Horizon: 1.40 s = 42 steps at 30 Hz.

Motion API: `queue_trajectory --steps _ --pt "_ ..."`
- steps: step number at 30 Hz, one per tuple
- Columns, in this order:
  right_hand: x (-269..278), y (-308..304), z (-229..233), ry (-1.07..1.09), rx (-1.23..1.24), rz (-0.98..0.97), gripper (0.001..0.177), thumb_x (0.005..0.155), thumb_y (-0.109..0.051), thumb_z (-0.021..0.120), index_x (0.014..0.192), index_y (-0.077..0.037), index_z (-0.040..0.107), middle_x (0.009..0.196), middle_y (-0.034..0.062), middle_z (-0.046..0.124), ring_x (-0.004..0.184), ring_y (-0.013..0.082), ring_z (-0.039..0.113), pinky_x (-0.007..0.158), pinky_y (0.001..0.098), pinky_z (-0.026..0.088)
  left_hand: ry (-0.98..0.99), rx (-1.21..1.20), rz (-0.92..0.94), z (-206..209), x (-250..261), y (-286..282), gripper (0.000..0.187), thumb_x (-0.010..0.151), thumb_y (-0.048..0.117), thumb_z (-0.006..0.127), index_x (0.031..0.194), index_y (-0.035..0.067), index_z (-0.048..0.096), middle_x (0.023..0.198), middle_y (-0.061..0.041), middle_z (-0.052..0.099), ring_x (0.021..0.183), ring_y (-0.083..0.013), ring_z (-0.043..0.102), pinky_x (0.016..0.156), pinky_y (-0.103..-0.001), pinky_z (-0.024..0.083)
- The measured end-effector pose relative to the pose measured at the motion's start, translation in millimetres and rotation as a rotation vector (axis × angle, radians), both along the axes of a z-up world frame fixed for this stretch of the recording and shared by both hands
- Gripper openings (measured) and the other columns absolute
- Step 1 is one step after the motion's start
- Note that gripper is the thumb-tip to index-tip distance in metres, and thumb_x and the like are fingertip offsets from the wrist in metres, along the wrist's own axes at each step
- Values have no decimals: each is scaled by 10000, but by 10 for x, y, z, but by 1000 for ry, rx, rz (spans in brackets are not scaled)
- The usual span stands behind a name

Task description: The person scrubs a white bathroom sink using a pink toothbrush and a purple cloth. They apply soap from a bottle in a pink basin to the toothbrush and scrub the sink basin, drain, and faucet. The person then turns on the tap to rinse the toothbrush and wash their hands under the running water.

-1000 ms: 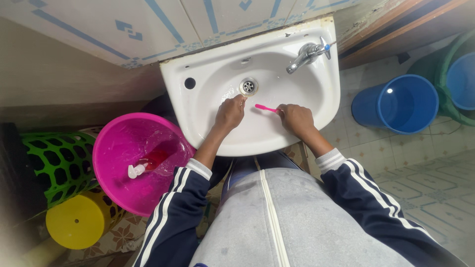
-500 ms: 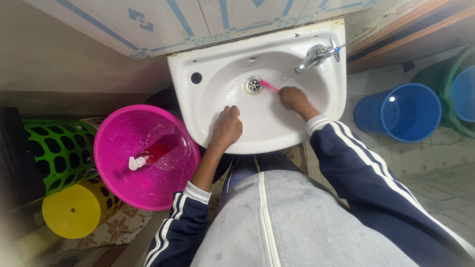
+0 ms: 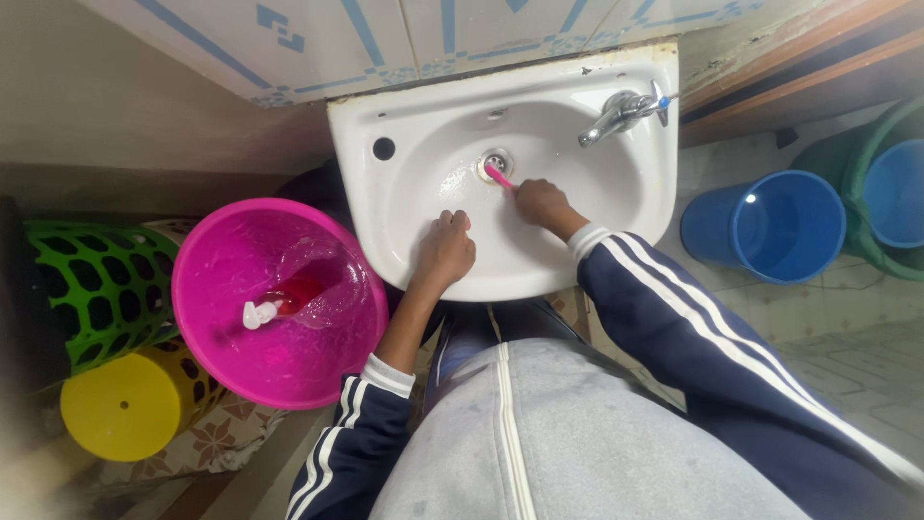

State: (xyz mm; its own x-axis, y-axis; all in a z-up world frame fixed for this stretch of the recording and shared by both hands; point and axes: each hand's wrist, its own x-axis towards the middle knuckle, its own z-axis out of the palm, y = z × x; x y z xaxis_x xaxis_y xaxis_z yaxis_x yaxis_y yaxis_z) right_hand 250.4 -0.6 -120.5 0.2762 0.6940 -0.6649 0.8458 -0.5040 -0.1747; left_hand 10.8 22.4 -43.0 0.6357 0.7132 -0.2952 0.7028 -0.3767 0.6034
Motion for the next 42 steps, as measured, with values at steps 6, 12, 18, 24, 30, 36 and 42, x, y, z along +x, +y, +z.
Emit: queue_trajectory --steps 6,12,18,24,30,36,42 --pt "254 -144 -430 -13 32 196 555 1112 -428 332 1136 -34 721 1164 208 725 1059 395 698 944 518 531 14 15 -5 -66 1 69 255 867 85 598 1114 30 564 1123 -194 584 1030 -390 595 855 -514 510" --pt "348 -51 -473 70 53 -173 611 1148 -434 269 1079 -23 715 1104 251 745 1044 433 694 950 529 524 49 91 -46 -329 106 123 204 863 28 578 1067 10 587 1115 -214 596 1014 -409 592 842 -520 512" --pt "-13 45 -393 110 15 -20 568 1091 -449 313 1083 -15 679 1069 246 720 1009 427 691 905 538 518 62 162 -106 -473 157 189 234 784 -28 589 1018 -11 602 1091 -226 605 1011 -414 586 836 -504 522" --pt "-225 126 -140 91 54 -81 572 1113 -438 311 1081 -21 701 1091 239 727 1041 430 690 931 519 534 2 136 -86 -527 129 187 209 830 -25 576 1035 -20 614 1090 -243 595 1015 -423 553 895 -506 477" --pt "-178 42 73 56 -63 -93 566 1083 -463 332 1122 -46 712 1133 215 720 1084 397 686 943 508 530 109 130 -113 -470 129 227 273 767 -29 581 1038 -28 621 1137 -240 580 1068 -415 528 921 -506 459" --pt "-152 -96 92 27 -102 -76 563 1082 -472 345 1151 -45 706 1169 221 710 1112 399 677 960 511 519 102 156 -107 -507 138 240 296 766 -8 591 1058 -30 626 1112 -247 592 1019 -417 549 911 -519 454" --pt "-163 166 30 -8 -101 -52 585 1136 -457 317 1144 -29 716 1159 222 730 1099 406 693 964 487 533 93 179 -111 -611 168 257 292 773 5 596 1061 -24 628 1088 -242 607 998 -411 565 897 -501 452"
